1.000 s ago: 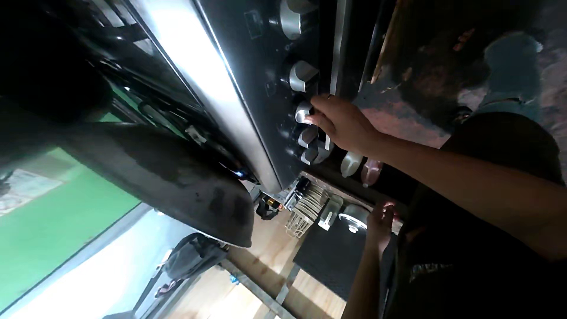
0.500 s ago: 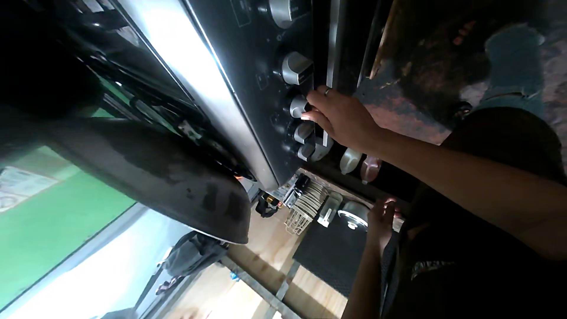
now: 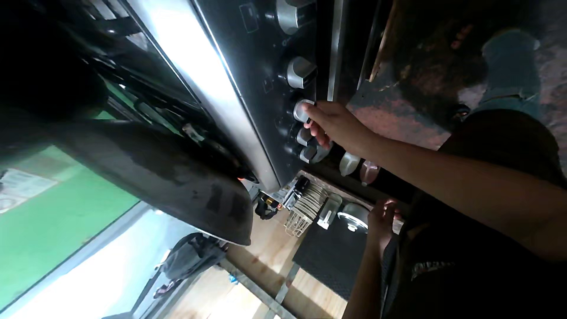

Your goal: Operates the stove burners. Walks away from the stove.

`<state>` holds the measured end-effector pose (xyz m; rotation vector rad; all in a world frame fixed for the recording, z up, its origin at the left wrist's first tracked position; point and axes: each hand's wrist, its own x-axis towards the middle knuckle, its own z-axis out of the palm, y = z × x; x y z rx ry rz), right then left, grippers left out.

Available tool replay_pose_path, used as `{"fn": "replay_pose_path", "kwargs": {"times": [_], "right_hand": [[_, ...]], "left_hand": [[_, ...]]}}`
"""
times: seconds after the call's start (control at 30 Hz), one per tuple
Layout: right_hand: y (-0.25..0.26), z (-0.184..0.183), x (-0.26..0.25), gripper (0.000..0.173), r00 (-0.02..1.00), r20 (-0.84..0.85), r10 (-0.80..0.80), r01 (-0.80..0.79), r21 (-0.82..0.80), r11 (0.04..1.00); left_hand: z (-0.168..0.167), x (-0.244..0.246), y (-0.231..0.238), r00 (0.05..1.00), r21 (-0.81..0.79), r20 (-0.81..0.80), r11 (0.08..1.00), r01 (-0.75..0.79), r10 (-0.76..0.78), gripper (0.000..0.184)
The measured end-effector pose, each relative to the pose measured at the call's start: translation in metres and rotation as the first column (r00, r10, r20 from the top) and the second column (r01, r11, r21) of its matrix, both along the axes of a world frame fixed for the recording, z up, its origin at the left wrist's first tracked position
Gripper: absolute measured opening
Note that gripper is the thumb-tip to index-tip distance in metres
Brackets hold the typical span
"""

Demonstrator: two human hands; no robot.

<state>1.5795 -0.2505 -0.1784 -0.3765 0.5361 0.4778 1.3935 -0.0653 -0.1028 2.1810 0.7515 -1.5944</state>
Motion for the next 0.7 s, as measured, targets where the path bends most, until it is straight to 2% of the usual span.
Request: {"fn": "replay_pose_path", "kwargs": {"times": [0.1,0.2,0.53,0.7], "right_hand": [[-0.007,0.004,0.006,0.039,0.974,-0.225,0.033,0.063,0.405,0.912],[-0.01,0.005,0.008,0.038,0.944,-0.325,0.052,0.149,0.562,0.814],[-0.012,0.011,0.015,0.032,0.903,-0.423,0.073,0.203,0.57,0.796],[-0.006,0.008,0.01,0.031,0.959,-0.282,-0.015,0.132,0.4,0.907]], "left_hand": [[0.0,0.004,0.0,1.0,-0.014,0.014,1.0,0.002,-0.002,0.033],[0.001,0.008,-0.001,1.0,-0.026,0.025,1.0,-0.002,0.002,0.032],[0.001,0.012,0.006,1.0,-0.034,0.021,0.999,-0.006,0.007,0.033],[0.001,0.011,0.006,1.0,-0.026,0.02,1.0,-0.017,0.017,0.032]]}}
